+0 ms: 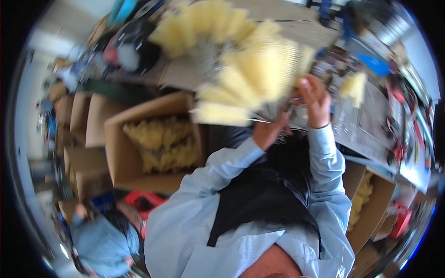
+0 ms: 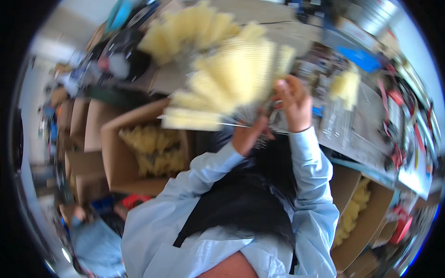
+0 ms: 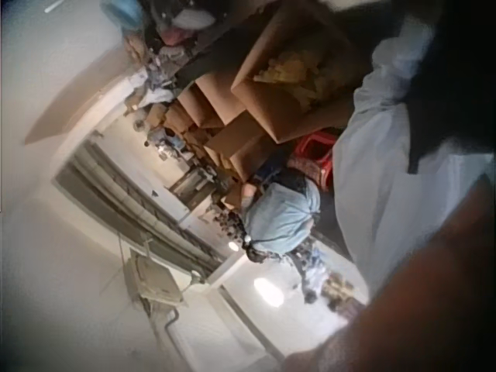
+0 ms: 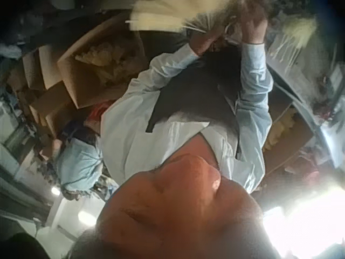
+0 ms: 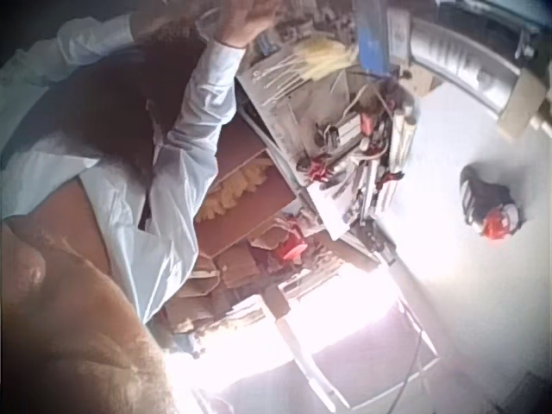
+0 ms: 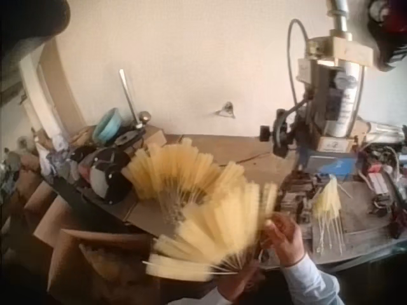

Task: The person trims the bristles of bottle brushes using a machine press and gathers them by hand.

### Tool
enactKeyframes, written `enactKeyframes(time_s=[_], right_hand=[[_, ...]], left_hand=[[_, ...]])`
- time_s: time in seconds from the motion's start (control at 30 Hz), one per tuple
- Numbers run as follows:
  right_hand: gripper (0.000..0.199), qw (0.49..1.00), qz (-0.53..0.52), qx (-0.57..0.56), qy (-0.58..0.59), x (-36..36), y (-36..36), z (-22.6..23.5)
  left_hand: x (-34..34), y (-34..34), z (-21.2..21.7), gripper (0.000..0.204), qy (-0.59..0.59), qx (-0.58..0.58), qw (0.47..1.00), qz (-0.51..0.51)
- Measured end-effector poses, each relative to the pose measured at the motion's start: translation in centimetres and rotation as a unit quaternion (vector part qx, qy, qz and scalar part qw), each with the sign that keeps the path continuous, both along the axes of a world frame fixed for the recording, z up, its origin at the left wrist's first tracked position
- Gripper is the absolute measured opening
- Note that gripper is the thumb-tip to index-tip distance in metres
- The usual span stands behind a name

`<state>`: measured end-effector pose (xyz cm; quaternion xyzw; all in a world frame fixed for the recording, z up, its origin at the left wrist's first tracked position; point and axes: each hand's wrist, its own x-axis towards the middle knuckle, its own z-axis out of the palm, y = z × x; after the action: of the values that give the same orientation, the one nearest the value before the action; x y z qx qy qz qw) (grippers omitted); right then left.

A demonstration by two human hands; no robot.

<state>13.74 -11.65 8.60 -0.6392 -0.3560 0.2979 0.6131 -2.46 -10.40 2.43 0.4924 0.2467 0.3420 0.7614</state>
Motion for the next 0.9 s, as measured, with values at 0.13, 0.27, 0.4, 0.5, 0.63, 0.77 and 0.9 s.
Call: enactKeyframes(time_s=[0.13,0.27,0.4,0.5,0.63,0.77,0.9], right_hand=[[0.023,0.988,-0.004,0.12,-0.094,1.7,1.7,-4.8],[0.03,0.992,0.079,0.085,0.046,-2.2,1.0,-0.2],[0.033,0.987,0.118,0.088,0.059,-0.8,1.0,-1.5],[0.028,0.981,-0.043,0.141,0.127,-2.0,1.0,0.2],[0.027,0.97,-0.118,0.189,0.097,0.4,0.6,2.8],[0.034,0.991,-0.055,0.063,0.104,-0.3,-1.8,1.2],[0.034,0.954,-0.05,0.004,0.294,0.4,-3.5,-1.8]], left_hand=[[0.4,-2.7,-1.4,0.026,-0.032,0.016,0.996,-0.078],[0.3,-4.2,-2.2,0.028,-0.112,-0.045,0.993,-0.007],[-0.4,-3.9,-2.6,0.03,-0.079,-0.027,0.995,-0.046],[-0.6,-4.3,-0.1,0.036,-0.07,-0.091,0.993,-0.032],[-2.2,-4.7,-0.7,0.032,-0.061,-0.152,0.986,-0.035],[-4.2,-2.5,-1.1,0.031,0.03,-0.111,0.992,0.05],[-2.7,1.1,0.6,0.025,0.018,-0.05,0.99,0.131]])
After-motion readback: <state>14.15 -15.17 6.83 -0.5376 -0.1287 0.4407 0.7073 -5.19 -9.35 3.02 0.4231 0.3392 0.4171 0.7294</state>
